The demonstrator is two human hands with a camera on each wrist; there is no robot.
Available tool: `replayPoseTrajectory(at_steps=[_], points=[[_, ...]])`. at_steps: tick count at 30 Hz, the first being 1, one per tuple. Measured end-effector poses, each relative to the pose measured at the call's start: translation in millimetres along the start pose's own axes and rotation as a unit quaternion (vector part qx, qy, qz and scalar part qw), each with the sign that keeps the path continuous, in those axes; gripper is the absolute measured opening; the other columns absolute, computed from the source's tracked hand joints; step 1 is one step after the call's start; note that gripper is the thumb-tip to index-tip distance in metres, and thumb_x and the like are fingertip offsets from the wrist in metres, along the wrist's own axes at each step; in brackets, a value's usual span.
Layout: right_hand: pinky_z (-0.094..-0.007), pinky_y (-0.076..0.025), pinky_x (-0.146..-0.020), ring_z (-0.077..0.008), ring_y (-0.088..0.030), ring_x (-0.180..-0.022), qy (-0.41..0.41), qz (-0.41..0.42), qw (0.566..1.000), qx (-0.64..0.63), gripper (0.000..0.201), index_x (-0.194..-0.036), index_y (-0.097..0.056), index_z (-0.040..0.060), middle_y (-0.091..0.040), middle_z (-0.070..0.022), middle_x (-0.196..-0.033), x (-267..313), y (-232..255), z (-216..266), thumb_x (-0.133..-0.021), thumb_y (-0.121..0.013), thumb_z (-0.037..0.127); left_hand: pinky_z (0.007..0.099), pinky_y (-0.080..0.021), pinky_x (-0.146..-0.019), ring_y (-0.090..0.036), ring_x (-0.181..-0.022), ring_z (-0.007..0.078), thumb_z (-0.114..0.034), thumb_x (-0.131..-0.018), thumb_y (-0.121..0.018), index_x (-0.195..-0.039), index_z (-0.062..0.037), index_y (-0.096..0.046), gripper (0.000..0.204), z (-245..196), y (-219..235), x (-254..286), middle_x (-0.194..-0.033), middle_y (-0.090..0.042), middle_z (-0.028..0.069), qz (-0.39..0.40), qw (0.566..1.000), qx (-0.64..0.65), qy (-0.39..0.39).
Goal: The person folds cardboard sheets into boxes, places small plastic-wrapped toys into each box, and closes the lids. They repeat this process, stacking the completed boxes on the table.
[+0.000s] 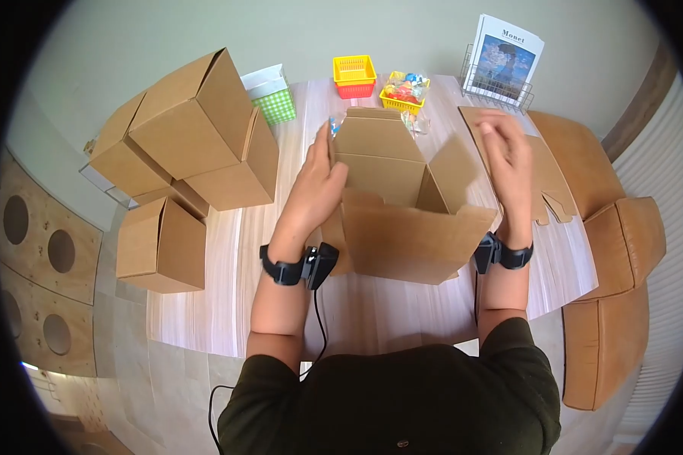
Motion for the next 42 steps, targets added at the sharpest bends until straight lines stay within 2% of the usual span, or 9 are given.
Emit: replayPoseTrajectory(at_steps=[3, 5, 7, 10, 14, 19, 26, 35, 42], points=[[-0.0348, -0.046, -0.089, -0.0273, -0.060, -0.100, 0.102, -0.130, 0.986, -0.003, 0.010, -0.089, -0.067, 0.0004, -0.064, -0.0120, -0.099, 17.8, 20.9, 59.7, -0.088, -0.060, 0.008, 0.0372, -0.025, -0.115, -0.027, -0.141, 0.0387, -0.021, -0.088, -0.039, -0.149, 0.0044, -0.018, 0.069, 4.5, -1.1, -6.4, -0.150, -0.028, 0.0285, -0.005, 0.999, 0.017, 0.035], [-0.0358, -0.046, -0.091, -0.0288, -0.060, -0.103, 0.226, -0.040, 0.966, -0.123, 0.010, -0.090, -0.067, 0.0012, -0.064, -0.0130, -0.099, 43.6, 34.6, 87.2, -0.084, -0.067, 0.010, 0.0369, -0.025, -0.115, -0.027, -0.141, 0.0383, -0.022, -0.088, -0.039, -0.149, 0.0041, -0.018, 0.070, 3.7, 1.2, -6.7, -0.151, -0.028, 0.0278, -0.011, 0.998, 0.009, 0.054], [-0.0401, -0.047, -0.094, -0.0309, -0.058, -0.107, 0.335, 0.217, 0.910, -0.112, 0.024, -0.096, -0.067, 0.0028, -0.061, -0.0141, -0.107, 46.9, 42.0, 104.2, -0.080, -0.074, 0.018, 0.0367, -0.025, -0.115, -0.027, -0.142, 0.0381, -0.022, -0.088, -0.038, -0.149, 0.0041, -0.018, 0.069, 5.5, 0.9, -8.5, -0.151, -0.028, 0.0274, -0.012, 0.998, 0.008, 0.053], [-0.0464, -0.042, -0.102, -0.0345, -0.054, -0.113, 0.242, 0.380, 0.893, 0.009, 0.042, -0.110, -0.064, 0.0050, -0.056, -0.0154, -0.118, 52.7, 19.0, 114.5, -0.076, -0.076, 0.026, 0.0364, -0.025, -0.115, -0.026, -0.142, 0.0377, -0.021, -0.089, -0.037, -0.149, 0.0042, -0.019, 0.068, 5.5, 1.0, -5.5, -0.151, -0.028, 0.0271, -0.001, 1.000, 0.022, 0.019], [-0.0500, -0.033, -0.109, -0.0367, -0.049, -0.120, 0.191, 0.360, 0.908, 0.095, 0.059, -0.126, -0.057, 0.0088, -0.053, -0.0168, -0.126, 43.6, -9.1, 92.4, -0.074, -0.077, 0.030, 0.0357, -0.022, -0.115, -0.025, -0.143, 0.0361, -0.018, -0.090, -0.035, -0.148, 0.0040, -0.020, 0.064, -4.5, 3.3, -2.4, -0.152, -0.027, 0.0255, 0.059, 0.994, 0.047, -0.075], [-0.0501, -0.029, -0.112, -0.0376, -0.047, -0.123, 0.153, 0.368, 0.916, 0.044, 0.067, -0.133, -0.053, 0.0104, -0.054, -0.0191, -0.125, 38.2, -23.9, 67.7, -0.075, -0.077, 0.034, 0.0351, -0.019, -0.116, -0.021, -0.145, 0.0340, -0.026, -0.098, -0.034, -0.148, 0.0029, -0.022, 0.059, 2.1, -3.4, -4.4, -0.154, -0.025, 0.0229, 0.167, 0.981, 0.096, -0.001], [-0.0584, -0.017, -0.114, -0.0378, -0.042, -0.129, 0.131, 0.288, 0.923, 0.217, 0.072, -0.129, -0.057, 0.0101, -0.057, -0.0142, -0.122, 38.7, -0.5, 59.1, -0.072, -0.075, 0.049, 0.0366, -0.018, -0.116, -0.020, -0.145, 0.0344, -0.043, -0.103, -0.031, -0.148, 0.0018, -0.022, 0.064, -0.5, -16.2, -1.8, -0.154, -0.024, 0.0228, 0.121, 0.990, 0.073, -0.030], [-0.0599, -0.011, -0.115, -0.0370, -0.040, -0.131, 0.028, 0.365, 0.910, 0.192, 0.084, -0.131, -0.056, 0.0126, -0.056, -0.0141, -0.125, 34.0, -2.7, 26.5, -0.063, -0.078, 0.058, 0.0362, -0.027, -0.113, -0.022, -0.145, 0.0307, -0.024, -0.095, -0.055, -0.154, -0.0067, -0.014, 0.073, -10.7, -14.0, 3.8, -0.155, -0.025, 0.0188, 0.136, 0.987, 0.085, -0.025], [-0.0624, -0.012, -0.114, -0.0328, -0.039, -0.135, 0.022, 0.354, 0.920, 0.169, 0.088, -0.136, -0.050, 0.0133, -0.049, -0.0173, -0.137, 35.3, -9.6, 14.8, -0.066, -0.076, 0.059, 0.0402, -0.029, -0.113, -0.014, -0.146, 0.0385, -0.022, -0.090, -0.062, -0.151, -0.0169, -0.028, 0.070, -19.2, -22.5, 7.6, -0.158, -0.003, 0.0249, 0.193, 0.970, -0.099, -0.107]])
Point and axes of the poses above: each hand's wrist, its own x-axis away from the middle knuckle, its own y-axis out of the back of the hand, z = x × y, the point moved 2 cm from there along -x, towards the middle knuckle
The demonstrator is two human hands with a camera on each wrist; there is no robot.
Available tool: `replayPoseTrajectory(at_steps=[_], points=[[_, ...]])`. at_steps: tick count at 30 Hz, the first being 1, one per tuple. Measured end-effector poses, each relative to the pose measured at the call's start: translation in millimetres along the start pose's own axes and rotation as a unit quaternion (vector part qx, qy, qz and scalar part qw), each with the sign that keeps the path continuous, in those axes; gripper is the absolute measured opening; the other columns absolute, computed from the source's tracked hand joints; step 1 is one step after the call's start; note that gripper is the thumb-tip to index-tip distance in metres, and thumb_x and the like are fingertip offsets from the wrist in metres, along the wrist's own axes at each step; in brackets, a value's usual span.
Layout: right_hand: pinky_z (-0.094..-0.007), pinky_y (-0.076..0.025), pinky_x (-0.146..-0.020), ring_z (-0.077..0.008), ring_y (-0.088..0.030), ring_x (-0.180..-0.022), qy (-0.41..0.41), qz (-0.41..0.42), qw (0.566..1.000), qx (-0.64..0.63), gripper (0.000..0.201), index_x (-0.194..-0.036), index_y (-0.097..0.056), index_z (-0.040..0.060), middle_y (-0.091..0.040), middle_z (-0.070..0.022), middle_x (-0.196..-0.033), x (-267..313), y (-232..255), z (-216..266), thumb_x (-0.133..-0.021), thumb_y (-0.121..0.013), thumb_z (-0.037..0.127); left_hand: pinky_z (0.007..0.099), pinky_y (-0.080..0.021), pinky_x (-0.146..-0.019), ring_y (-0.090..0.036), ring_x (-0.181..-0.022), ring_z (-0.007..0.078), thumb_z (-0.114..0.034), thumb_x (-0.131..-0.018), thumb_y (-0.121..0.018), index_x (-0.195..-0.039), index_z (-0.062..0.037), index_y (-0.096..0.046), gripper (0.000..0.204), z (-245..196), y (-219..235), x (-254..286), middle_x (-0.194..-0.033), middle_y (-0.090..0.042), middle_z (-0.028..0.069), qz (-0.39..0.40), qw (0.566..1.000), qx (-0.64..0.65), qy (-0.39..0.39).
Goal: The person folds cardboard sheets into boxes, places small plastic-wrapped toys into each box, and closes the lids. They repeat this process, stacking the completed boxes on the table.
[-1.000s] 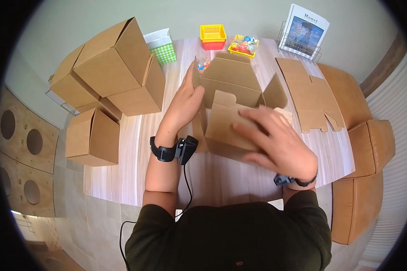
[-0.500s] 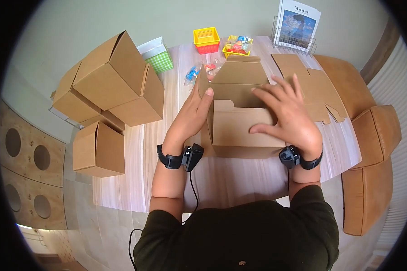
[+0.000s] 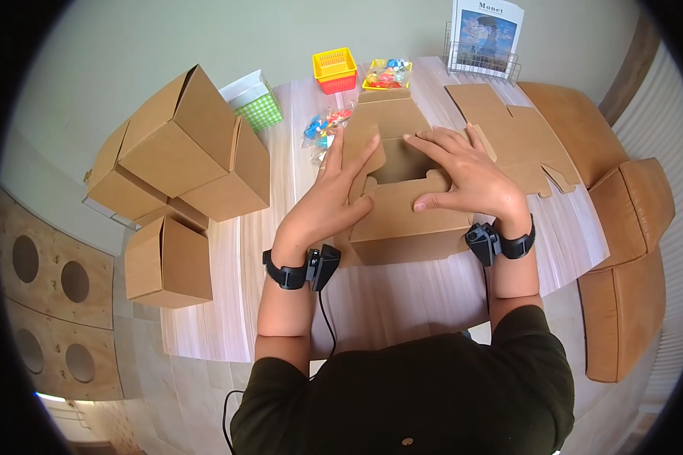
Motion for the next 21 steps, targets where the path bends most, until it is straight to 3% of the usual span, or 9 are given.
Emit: replayPoseTrajectory(at_steps=[6, 9, 12, 13, 16, 19, 21], points=[[-0.0611, -0.011, -0.115, -0.0340, -0.039, -0.134, 0.033, -0.039, 0.999, 0.016, 0.084, -0.137, -0.049, 0.0130, -0.048, -0.0176, -0.138, 1.8, 3.3, -3.5, -0.069, -0.075, 0.055, 0.0410, -0.030, -0.113, -0.017, -0.145, 0.0397, -0.028, -0.092, -0.061, -0.138, -0.0165, -0.053, 0.048, 17.2, -4.9, -4.9, -0.159, -0.003, 0.0239, -0.013, 0.998, 0.047, -0.026], [-0.0562, -0.022, -0.113, -0.0353, -0.042, -0.130, 0.025, -0.165, 0.981, 0.094, 0.075, -0.136, -0.050, 0.0110, -0.048, -0.0178, -0.137, 2.1, 25.0, -3.0, -0.073, -0.077, 0.043, 0.0420, -0.030, -0.112, -0.022, -0.143, 0.0430, -0.033, -0.093, -0.061, -0.135, -0.0179, -0.057, 0.045, 19.4, -5.1, -6.1, -0.159, -0.004, 0.0225, -0.028, 0.998, 0.057, -0.025], [-0.0481, -0.035, -0.107, -0.0360, -0.045, -0.124, -0.077, -0.279, 0.957, 0.031, 0.069, -0.134, -0.050, 0.0097, -0.049, -0.0177, -0.132, 11.3, 38.1, -2.1, -0.075, -0.078, 0.030, 0.0420, -0.031, -0.112, -0.024, -0.142, 0.0429, -0.032, -0.092, -0.062, -0.134, -0.0170, -0.057, 0.046, 19.3, -5.3, -5.6, -0.158, -0.007, 0.0219, -0.035, 0.999, 0.029, -0.020], [-0.0420, -0.045, -0.095, -0.0350, -0.049, -0.116, -0.069, -0.260, 0.963, 0.023, 0.074, -0.138, -0.046, 0.0111, -0.050, -0.0169, -0.127, 14.5, 40.8, 0.8, -0.072, -0.080, 0.016, 0.0425, -0.031, -0.112, -0.024, -0.142, 0.0427, -0.032, -0.091, -0.062, -0.134, -0.0167, -0.057, 0.046, 18.2, -4.5, -5.7, -0.158, -0.007, 0.0220, -0.037, 0.999, 0.019, -0.018], [-0.0421, -0.048, -0.090, -0.0341, -0.053, -0.106, -0.132, -0.101, 0.981, -0.100, 0.086, -0.143, -0.040, 0.0150, -0.050, -0.0159, -0.123, 20.2, 40.0, 11.7, -0.068, -0.081, 0.006, 0.0441, -0.029, -0.113, -0.021, -0.143, 0.0419, -0.031, -0.090, -0.064, -0.134, -0.0157, -0.057, 0.048, 18.5, -5.2, -6.2, -0.158, -0.009, 0.0219, -0.042, 0.999, -0.001, -0.010], [-0.0423, -0.050, -0.085, -0.0336, -0.055, -0.099, -0.036, -0.137, 0.984, -0.109, 0.096, -0.147, -0.034, 0.0176, -0.048, -0.0158, -0.123, 13.8, 32.8, 14.2, -0.065, -0.081, -0.001, 0.0421, -0.027, -0.114, -0.015, -0.146, 0.0384, -0.024, -0.087, -0.067, -0.134, -0.0163, -0.058, 0.048, 20.9, -8.0, -6.8, -0.159, -0.009, 0.0186, -0.062, 0.997, -0.028, -0.030], [-0.0410, -0.050, -0.086, -0.0350, -0.057, -0.099, -0.002, -0.114, 0.980, -0.166, 0.094, -0.148, -0.033, 0.0181, -0.053, -0.0168, -0.120, 9.4, 31.0, 15.1, -0.068, -0.080, 0.002, 0.0407, -0.026, -0.115, -0.014, -0.146, 0.0369, -0.020, -0.085, -0.068, -0.135, -0.0162, -0.056, 0.051, 22.9, -9.5, -8.1, -0.159, -0.009, 0.0173, -0.067, 0.996, -0.031, -0.046]])
Point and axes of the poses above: each hand's wrist, its own x-axis away from the middle knuckle, its own y-axis out of the back of the hand, z = x × y, the point moved 2 cm from there along -x, towards the middle knuckle
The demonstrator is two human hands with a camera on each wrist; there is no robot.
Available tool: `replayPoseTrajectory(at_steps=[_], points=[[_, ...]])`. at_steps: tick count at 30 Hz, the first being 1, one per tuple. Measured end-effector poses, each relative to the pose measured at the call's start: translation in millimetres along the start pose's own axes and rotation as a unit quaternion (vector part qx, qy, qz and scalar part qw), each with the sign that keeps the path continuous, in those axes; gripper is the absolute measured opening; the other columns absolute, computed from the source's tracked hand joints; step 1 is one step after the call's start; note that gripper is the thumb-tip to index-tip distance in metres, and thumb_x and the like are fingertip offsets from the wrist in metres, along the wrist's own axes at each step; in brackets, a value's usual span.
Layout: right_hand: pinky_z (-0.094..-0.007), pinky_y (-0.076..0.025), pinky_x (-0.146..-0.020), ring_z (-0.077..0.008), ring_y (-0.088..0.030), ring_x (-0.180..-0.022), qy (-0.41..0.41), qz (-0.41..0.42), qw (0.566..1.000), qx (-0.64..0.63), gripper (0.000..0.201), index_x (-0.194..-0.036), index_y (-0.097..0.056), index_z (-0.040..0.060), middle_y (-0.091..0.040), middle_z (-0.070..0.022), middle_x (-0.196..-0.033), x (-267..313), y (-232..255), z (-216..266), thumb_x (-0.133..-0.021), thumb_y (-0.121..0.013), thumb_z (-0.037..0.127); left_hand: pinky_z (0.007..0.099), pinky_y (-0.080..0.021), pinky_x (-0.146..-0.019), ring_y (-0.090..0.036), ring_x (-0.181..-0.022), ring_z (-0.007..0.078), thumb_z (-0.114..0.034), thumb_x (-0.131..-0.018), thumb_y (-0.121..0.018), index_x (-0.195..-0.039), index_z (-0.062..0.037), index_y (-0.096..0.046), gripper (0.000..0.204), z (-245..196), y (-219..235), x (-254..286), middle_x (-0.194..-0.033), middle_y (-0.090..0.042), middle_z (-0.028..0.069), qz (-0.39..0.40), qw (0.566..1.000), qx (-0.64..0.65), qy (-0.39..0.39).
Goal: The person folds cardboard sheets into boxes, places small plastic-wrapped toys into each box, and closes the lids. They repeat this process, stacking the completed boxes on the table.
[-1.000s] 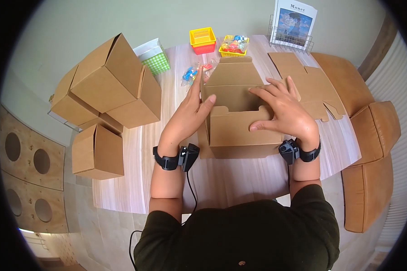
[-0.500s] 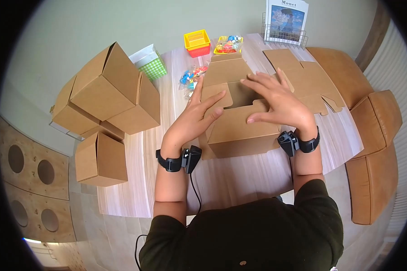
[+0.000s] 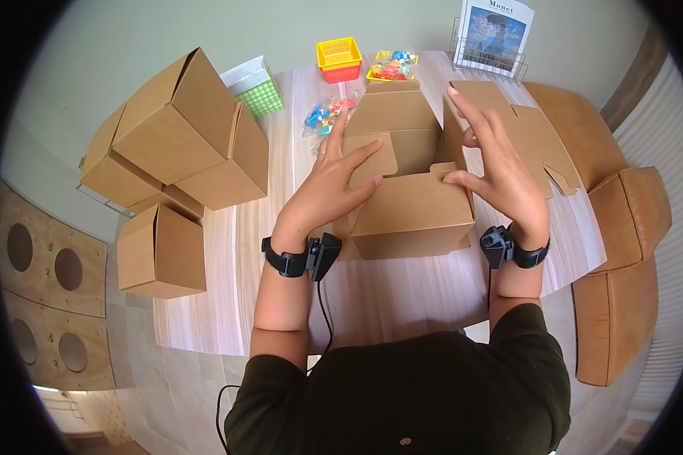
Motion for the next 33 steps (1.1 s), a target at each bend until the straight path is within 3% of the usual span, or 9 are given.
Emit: replayPoseTrajectory(at_steps=[4, 8, 14, 16, 19, 22, 25, 28, 33], points=[[-0.0352, -0.051, -0.086, -0.0255, -0.063, -0.103, -0.025, 0.155, 0.987, -0.026, 0.086, -0.147, -0.038, 0.0147, -0.063, -0.0131, -0.114, -3.8, -3.2, -5.2, -0.072, -0.080, 0.011, 0.0403, -0.024, -0.115, -0.019, -0.145, 0.0374, -0.018, -0.084, -0.070, -0.136, -0.0142, -0.049, 0.056, 0.8, -0.7, -3.6, -0.158, -0.013, 0.0184, -0.003, 0.998, 0.068, -0.001], [-0.0333, -0.050, -0.089, -0.0232, -0.063, -0.106, -0.008, 0.168, 0.985, -0.041, 0.065, -0.132, -0.051, 0.0079, -0.067, -0.0108, -0.108, -8.3, -11.7, -32.6, -0.074, -0.079, 0.014, 0.0405, -0.027, -0.114, -0.029, -0.141, 0.0363, -0.019, -0.084, -0.073, -0.137, -0.0136, -0.042, 0.061, -5.5, 0.7, -3.9, -0.151, -0.030, 0.0171, -0.060, 0.982, 0.177, 0.021], [-0.0342, -0.048, -0.091, -0.0286, -0.060, -0.104, -0.012, 0.158, 0.987, -0.042, 0.042, -0.115, -0.057, 0.0063, -0.062, -0.0105, -0.107, -10.7, 1.3, -48.0, -0.077, -0.075, 0.008, 0.0394, -0.032, -0.112, -0.037, -0.136, 0.0309, -0.020, -0.085, -0.073, -0.128, -0.0094, -0.055, 0.048, -5.8, 5.5, -4.4, -0.138, -0.047, 0.0143, 0.036, 0.994, 0.099, -0.002], [-0.0347, -0.047, -0.095, -0.0278, -0.057, -0.109, -0.051, 0.147, 0.988, 0.002, 0.044, -0.118, -0.058, 0.0077, -0.058, -0.0103, -0.111, -5.7, 7.8, -48.2, -0.078, -0.074, 0.011, 0.0392, -0.032, -0.112, -0.037, -0.137, 0.0305, -0.019, -0.084, -0.073, -0.127, -0.0098, -0.058, 0.046, -5.8, 7.9, -3.7, -0.140, -0.047, 0.0131, 0.057, 0.994, 0.093, -0.005], [-0.0365, -0.044, -0.098, -0.0305, -0.051, -0.118, 0.060, 0.167, 0.984, -0.012, 0.043, -0.120, -0.063, 0.0100, -0.054, -0.0145, -0.123, -4.1, 1.5, -42.6, -0.080, -0.074, 0.019, 0.0402, -0.032, -0.111, -0.035, -0.138, 0.0303, -0.018, -0.083, -0.072, -0.127, -0.0130, -0.062, 0.046, -6.6, 14.8, -2.0, -0.143, -0.045, 0.0106, 0.078, 0.993, 0.086, -0.008], [-0.0379, -0.042, -0.101, -0.0339, -0.049, -0.122, 0.104, 0.185, 0.977, -0.005, 0.036, -0.115, -0.069, 0.0099, -0.052, -0.0191, -0.131, -5.6, -10.7, -45.6, -0.082, -0.073, 0.025, 0.0424, -0.031, -0.112, -0.031, -0.140, 0.0313, -0.018, -0.082, -0.072, -0.124, -0.0159, -0.066, 0.042, -3.5, 15.0, -1.8, -0.145, -0.044, 0.0090, 0.091, 0.992, 0.091, -0.017], [-0.0379, -0.043, -0.100, -0.0320, -0.044, -0.130, 0.039, 0.219, 0.975, -0.018, 0.030, -0.109, -0.072, 0.0084, -0.047, -0.0160, -0.141, -10.0, -14.6, -45.9, -0.083, -0.073, 0.022, 0.0450, -0.029, -0.113, -0.027, -0.142, 0.0335, -0.018, -0.083, -0.071, -0.116, -0.0159, -0.071, 0.033, -4.6, 12.6, -1.4, -0.145, -0.044, 0.0087, 0.101, 0.991, 0.085, -0.032], [-0.0369, -0.043, -0.100, -0.0317, -0.045, -0.129, 0.022, 0.198, 0.980, -0.017, 0.025, -0.104, -0.074, 0.0075, -0.048, -0.0160, -0.140, -10.9, -25.8, -46.3, -0.082, -0.073, 0.020, 0.0465, -0.026, -0.114, -0.023, -0.143, 0.0355, -0.020, -0.085, -0.070, -0.110, -0.0153, -0.074, 0.026, -3.9, 9.0, -1.0, -0.145, -0.045, 0.0092, 0.104, 0.991, 0.076, -0.030], [-0.0358, -0.042, -0.102, -0.0314, -0.044, -0.129, 0.045, 0.176, 0.983, 0.006, 0.024, -0.102, -0.075, 0.0074, -0.049, -0.0159, -0.139, -9.1, -31.0, -48.4, -0.081, -0.074, 0.018, 0.0467, -0.023, -0.114, -0.020, -0.144, 0.0363, -0.025, -0.088, -0.067, -0.107, -0.0155, -0.075, 0.023, -1.5, 6.2, -0.2, -0.144, -0.045, 0.0108, 0.105, 0.991, 0.075, -0.025]])
Point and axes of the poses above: each hand's wrist, its own x-axis away from the middle knuckle, its own y-axis out of the back of the hand, z = x × y, the point moved 2 cm from there along -x, towards the middle knuckle
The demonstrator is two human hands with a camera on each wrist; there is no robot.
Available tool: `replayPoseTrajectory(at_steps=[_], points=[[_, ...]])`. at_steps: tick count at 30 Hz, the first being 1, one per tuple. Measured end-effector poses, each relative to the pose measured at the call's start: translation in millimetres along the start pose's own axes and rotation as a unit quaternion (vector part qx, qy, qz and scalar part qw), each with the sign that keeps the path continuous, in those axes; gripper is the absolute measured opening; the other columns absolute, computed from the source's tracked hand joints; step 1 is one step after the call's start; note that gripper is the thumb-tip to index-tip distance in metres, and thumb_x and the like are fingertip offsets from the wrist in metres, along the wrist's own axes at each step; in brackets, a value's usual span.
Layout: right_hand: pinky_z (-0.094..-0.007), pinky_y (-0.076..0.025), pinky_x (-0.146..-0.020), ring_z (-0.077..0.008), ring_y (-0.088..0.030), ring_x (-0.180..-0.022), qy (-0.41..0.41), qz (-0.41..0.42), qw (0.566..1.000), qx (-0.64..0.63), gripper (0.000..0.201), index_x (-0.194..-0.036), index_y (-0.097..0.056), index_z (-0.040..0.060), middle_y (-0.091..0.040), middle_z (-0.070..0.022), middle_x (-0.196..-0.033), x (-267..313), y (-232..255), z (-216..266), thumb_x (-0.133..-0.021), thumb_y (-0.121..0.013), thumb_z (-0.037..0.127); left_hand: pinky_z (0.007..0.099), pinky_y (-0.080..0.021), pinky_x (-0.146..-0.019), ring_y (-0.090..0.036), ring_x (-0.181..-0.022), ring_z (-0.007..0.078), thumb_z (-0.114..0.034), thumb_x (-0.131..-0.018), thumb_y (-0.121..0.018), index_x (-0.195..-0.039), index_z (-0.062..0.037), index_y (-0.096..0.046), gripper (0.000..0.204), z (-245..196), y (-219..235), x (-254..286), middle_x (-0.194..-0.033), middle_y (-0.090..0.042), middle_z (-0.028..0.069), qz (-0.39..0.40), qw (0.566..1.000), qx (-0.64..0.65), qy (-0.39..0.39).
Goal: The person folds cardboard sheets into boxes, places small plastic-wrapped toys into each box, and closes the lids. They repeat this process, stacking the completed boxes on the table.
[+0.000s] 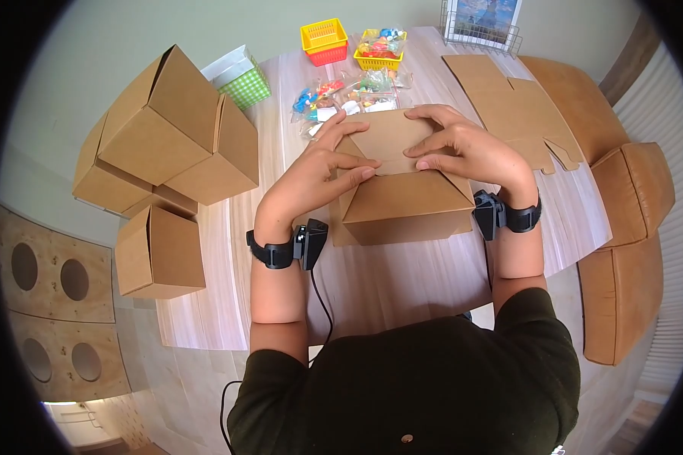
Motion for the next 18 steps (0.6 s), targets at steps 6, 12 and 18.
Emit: replayPoseTrajectory(at_steps=[6, 12, 18], points=[[-0.0357, -0.040, -0.104, -0.0314, -0.044, -0.129, 0.000, -0.006, 1.000, 0.003, 0.025, -0.103, -0.074, 0.0075, -0.048, -0.0160, -0.140, 1.4, -1.7, -1.0, -0.080, -0.074, 0.018, 0.0468, -0.023, -0.114, -0.019, -0.144, 0.0359, -0.027, -0.090, -0.064, -0.110, -0.0156, -0.074, 0.025, -1.0, -1.0, -0.2, -0.145, -0.043, 0.0123, 0.003, 1.000, -0.012, -0.004], [-0.0375, -0.040, -0.104, -0.0308, -0.046, -0.129, 0.000, -0.020, 0.999, -0.029, 0.049, -0.121, -0.064, 0.0093, -0.048, -0.0168, -0.140, 6.8, 13.3, -8.6, -0.080, -0.075, 0.032, 0.0438, -0.029, -0.112, -0.024, -0.144, 0.0317, -0.031, -0.093, -0.061, -0.132, -0.0138, -0.058, 0.043, -3.1, -0.5, 0.9, -0.144, -0.041, 0.0157, -0.079, 0.995, 0.050, 0.031], [-0.0363, -0.054, -0.079, -0.0296, -0.064, -0.099, -0.227, -0.089, 0.969, -0.042, 0.071, -0.120, -0.060, -0.0036, -0.063, -0.0219, -0.110, 22.6, 31.5, -22.6, -0.077, -0.075, 0.051, 0.0367, -0.046, -0.095, -0.056, -0.115, 0.0310, -0.051, -0.096, -0.050, -0.135, -0.0009, -0.049, 0.063, 22.9, 14.9, 17.4, -0.122, -0.058, 0.0219, -0.093, 0.976, 0.062, 0.186]])
Point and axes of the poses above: each hand's wrist, its own x-axis away from the middle knuckle, its own y-axis out of the back of the hand, z = x × y, the point moved 2 cm from there along -x, towards the middle knuckle
